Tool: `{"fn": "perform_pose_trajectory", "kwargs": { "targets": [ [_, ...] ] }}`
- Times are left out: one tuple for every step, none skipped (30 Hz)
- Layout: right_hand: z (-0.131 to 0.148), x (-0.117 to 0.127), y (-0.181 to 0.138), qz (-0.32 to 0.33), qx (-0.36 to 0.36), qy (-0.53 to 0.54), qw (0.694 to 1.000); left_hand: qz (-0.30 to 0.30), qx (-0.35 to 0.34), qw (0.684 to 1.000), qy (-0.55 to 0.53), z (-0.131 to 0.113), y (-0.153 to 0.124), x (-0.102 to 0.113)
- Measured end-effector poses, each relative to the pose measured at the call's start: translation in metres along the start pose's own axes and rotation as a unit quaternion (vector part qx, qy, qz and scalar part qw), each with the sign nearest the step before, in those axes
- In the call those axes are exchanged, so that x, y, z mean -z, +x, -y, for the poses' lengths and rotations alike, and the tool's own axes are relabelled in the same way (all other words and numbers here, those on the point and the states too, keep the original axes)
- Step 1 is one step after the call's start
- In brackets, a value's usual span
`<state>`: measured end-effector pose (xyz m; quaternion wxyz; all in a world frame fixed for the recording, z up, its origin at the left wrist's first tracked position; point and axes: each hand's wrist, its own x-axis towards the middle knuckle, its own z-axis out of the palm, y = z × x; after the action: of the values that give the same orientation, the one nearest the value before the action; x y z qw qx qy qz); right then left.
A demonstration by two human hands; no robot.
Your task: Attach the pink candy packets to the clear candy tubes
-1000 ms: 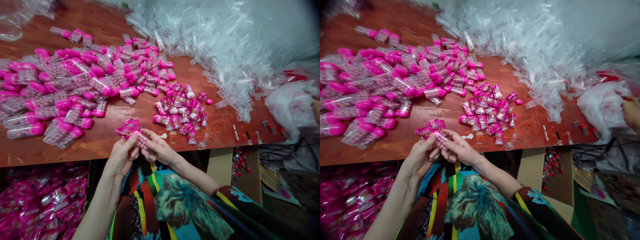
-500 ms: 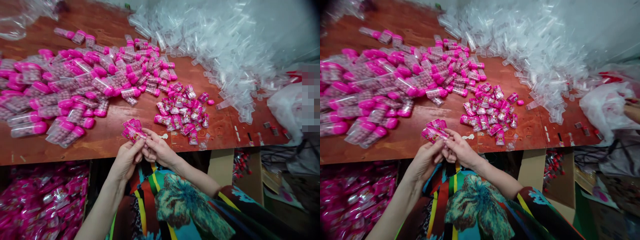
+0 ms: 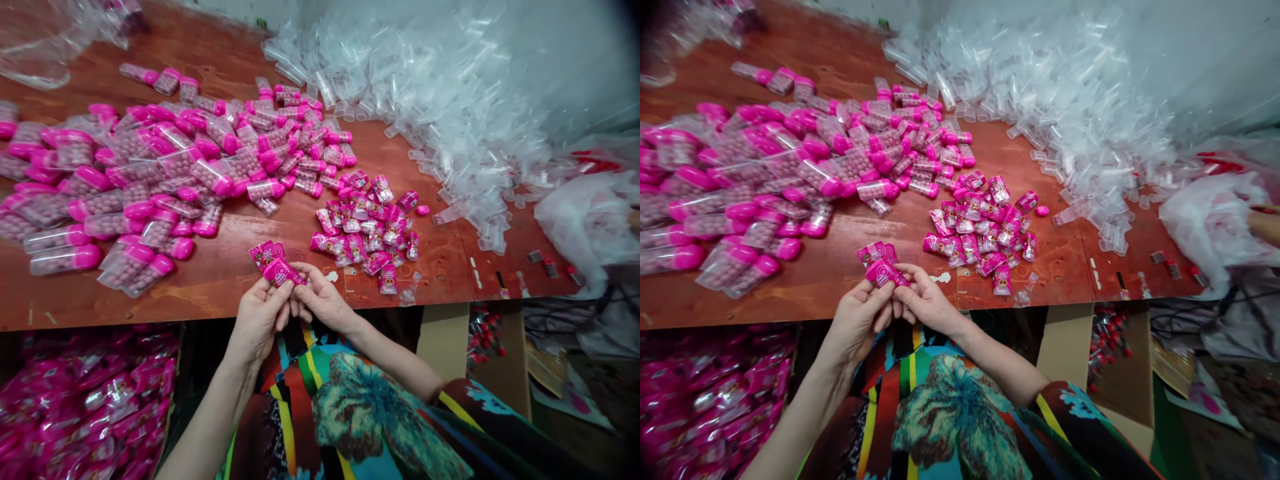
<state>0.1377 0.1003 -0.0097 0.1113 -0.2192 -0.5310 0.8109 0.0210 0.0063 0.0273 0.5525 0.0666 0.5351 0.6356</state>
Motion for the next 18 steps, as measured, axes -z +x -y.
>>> {"fn": "perform_pose_trajectory", "kwargs": {
  "targets": [
    [0.003, 0.004, -0.002, 0.002, -0.005, -0.023, 1.000, -0.007, 0.002, 1.000, 0.008, 0.001, -0.001, 0.001],
    [0.008, 0.009, -0.005, -0.002, -0.009, -0.057, 0.998, -0.021, 0.000, 1.000, 0.017, 0.002, -0.003, 0.002],
    [0.015, 0.014, -0.009, -0.012, -0.012, -0.108, 0.994, -0.042, -0.007, 0.999, 0.028, 0.002, -0.004, 0.005],
    [0.024, 0.019, -0.014, -0.029, -0.014, -0.181, 0.983, -0.070, -0.021, 0.996, 0.041, 0.002, -0.005, 0.009],
    [0.034, 0.023, -0.017, -0.057, -0.016, -0.274, 0.960, -0.102, -0.041, 0.992, 0.054, 0.000, -0.005, 0.014],
    [0.044, 0.025, -0.020, -0.091, -0.020, -0.383, 0.919, -0.134, -0.065, 0.987, 0.066, -0.001, -0.005, 0.019],
    [0.054, 0.025, -0.021, -0.128, -0.024, -0.491, 0.861, -0.162, -0.087, 0.980, 0.076, -0.003, -0.005, 0.024],
    [0.062, 0.022, -0.020, -0.157, -0.026, -0.582, 0.798, -0.182, -0.102, 0.974, 0.083, -0.004, -0.003, 0.028],
    [0.066, 0.016, -0.017, -0.167, -0.023, -0.650, 0.741, -0.195, -0.111, 0.971, 0.087, -0.006, -0.001, 0.031],
    [0.068, 0.008, -0.012, -0.161, -0.011, -0.698, 0.698, -0.200, -0.116, 0.969, 0.088, -0.006, 0.001, 0.033],
    [0.066, -0.001, -0.004, -0.139, 0.005, -0.728, 0.671, -0.201, -0.118, 0.969, 0.087, -0.006, 0.003, 0.034],
    [0.062, -0.010, 0.004, -0.106, 0.024, -0.747, 0.656, -0.199, -0.120, 0.969, 0.085, -0.005, 0.006, 0.035],
    [0.055, -0.017, 0.013, -0.077, 0.039, -0.759, 0.645, -0.197, -0.122, 0.969, 0.083, -0.005, 0.008, 0.035],
    [0.047, -0.023, 0.021, -0.058, 0.046, -0.768, 0.636, -0.197, -0.126, 0.969, 0.083, -0.004, 0.010, 0.035],
    [0.039, -0.026, 0.027, -0.047, 0.048, -0.775, 0.629, -0.200, -0.129, 0.968, 0.082, -0.003, 0.012, 0.035],
    [0.031, -0.027, 0.032, -0.043, 0.047, -0.780, 0.623, -0.203, -0.130, 0.967, 0.082, -0.002, 0.014, 0.034],
    [0.024, -0.026, 0.036, -0.042, 0.044, -0.783, 0.619, -0.207, -0.130, 0.966, 0.082, -0.001, 0.016, 0.034],
    [0.019, -0.023, 0.037, -0.042, 0.044, -0.785, 0.616, -0.209, -0.127, 0.966, 0.082, -0.001, 0.018, 0.034]
  ]
}}
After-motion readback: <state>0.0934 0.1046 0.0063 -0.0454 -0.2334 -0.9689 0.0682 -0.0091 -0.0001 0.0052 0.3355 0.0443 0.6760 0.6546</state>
